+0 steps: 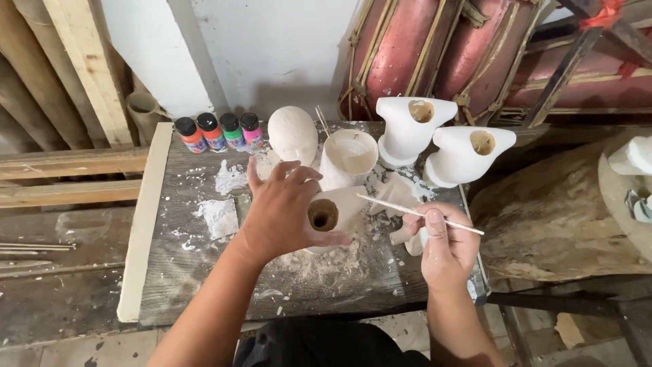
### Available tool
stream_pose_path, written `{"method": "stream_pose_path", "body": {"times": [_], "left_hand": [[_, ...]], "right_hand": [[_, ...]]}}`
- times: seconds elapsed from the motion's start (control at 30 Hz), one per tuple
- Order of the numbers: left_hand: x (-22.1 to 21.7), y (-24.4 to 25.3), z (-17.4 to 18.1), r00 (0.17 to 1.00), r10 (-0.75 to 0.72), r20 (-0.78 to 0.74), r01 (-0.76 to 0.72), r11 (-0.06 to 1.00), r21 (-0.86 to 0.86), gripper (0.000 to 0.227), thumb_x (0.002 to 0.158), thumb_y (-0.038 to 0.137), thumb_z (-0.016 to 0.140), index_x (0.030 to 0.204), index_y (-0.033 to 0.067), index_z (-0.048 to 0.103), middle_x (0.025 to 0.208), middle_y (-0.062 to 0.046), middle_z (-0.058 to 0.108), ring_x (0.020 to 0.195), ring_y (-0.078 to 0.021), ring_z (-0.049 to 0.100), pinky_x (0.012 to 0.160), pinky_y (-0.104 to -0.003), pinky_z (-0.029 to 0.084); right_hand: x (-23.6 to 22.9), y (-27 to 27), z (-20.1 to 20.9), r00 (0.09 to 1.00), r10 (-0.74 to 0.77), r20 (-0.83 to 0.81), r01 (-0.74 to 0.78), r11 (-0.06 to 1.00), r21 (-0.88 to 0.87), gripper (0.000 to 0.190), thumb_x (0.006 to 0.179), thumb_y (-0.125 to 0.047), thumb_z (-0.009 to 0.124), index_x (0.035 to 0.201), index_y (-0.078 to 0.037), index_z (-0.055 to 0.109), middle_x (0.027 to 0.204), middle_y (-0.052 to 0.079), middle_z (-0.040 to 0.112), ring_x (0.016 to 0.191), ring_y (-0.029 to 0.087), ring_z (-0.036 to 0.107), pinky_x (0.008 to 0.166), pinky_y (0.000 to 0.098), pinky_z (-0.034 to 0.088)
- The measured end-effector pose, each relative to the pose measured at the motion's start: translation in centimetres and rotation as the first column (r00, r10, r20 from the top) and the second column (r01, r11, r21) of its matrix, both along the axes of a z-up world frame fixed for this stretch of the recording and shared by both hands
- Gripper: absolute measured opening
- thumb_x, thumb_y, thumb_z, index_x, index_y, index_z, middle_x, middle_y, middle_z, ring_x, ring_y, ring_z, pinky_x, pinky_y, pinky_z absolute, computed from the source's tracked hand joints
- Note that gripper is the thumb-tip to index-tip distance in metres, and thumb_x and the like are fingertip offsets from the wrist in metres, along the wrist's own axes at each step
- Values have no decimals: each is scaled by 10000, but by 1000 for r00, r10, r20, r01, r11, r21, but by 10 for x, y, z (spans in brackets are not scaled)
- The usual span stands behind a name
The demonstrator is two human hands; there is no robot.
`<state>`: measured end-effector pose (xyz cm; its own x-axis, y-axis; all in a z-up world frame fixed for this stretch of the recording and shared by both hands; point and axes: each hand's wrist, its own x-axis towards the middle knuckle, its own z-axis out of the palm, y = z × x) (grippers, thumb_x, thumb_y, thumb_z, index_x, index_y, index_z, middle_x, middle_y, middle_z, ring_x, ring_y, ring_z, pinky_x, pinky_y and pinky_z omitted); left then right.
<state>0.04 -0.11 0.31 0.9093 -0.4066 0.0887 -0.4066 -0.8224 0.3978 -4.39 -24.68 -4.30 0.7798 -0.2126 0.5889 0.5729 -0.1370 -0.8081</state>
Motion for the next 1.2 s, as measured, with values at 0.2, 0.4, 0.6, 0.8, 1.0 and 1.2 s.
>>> {"method": "stream_pose_path", "body": {"times": [0.2,0.4,0.6,0.8,1.0,1.2], "left_hand": [[2,1,-2,1000,9,-11,-9,1000,15,802,572,789,807,1012,123,731,1226,-21,653,1319,-334,485,1029,-921,125],[3,2,-8,1000,-5,20,5,1000,20,784,584,775,809,1008,122,723,1228,-24,647,1309,-341,488,1011,-922,118],[2,0,-4,1000,7,-9,-7,999,41,827,570,828,769,1015,132,726,1234,-21,656,1318,-332,488,1031,-913,114],[1,0,-5,1000,15,-6,-14,999,42,823,580,825,772,1013,127,726,1229,-24,663,1317,-330,488,1048,-899,91],[2,-1,-10,1000,21,20,-22,999,46,826,572,827,784,1011,130,722,1225,-23,664,1310,-328,491,1051,-893,110],[3,0,-8,1000,26,14,-26,1000,4,825,568,824,784,987,116,726,1194,-22,673,1279,-324,509,1036,-905,116]], "right_hand": [[6,-6,-7,999,36,22,-37,999,31,293,1060,-111,486,899,75,647,646,143,596,576,169,582,589,299,546],[9,-9,-11,1000,9,14,-10,999,42,285,1045,-121,500,918,85,651,684,199,620,584,200,610,562,302,533],[7,-12,-14,1000,-2,-11,3,997,74,293,1055,-139,520,1045,112,668,760,210,647,650,198,637,595,306,549],[-1,-13,-5,999,29,-21,-30,999,-46,161,967,-7,621,1030,126,686,731,240,670,614,216,644,605,350,573],[1,-23,-17,1000,-7,24,8,998,-62,181,1007,-8,567,1030,126,687,719,229,676,591,221,647,625,343,578],[8,-28,-29,998,-38,47,35,998,58,250,1060,-101,542,1031,112,671,850,242,694,651,223,677,594,349,602]]}}
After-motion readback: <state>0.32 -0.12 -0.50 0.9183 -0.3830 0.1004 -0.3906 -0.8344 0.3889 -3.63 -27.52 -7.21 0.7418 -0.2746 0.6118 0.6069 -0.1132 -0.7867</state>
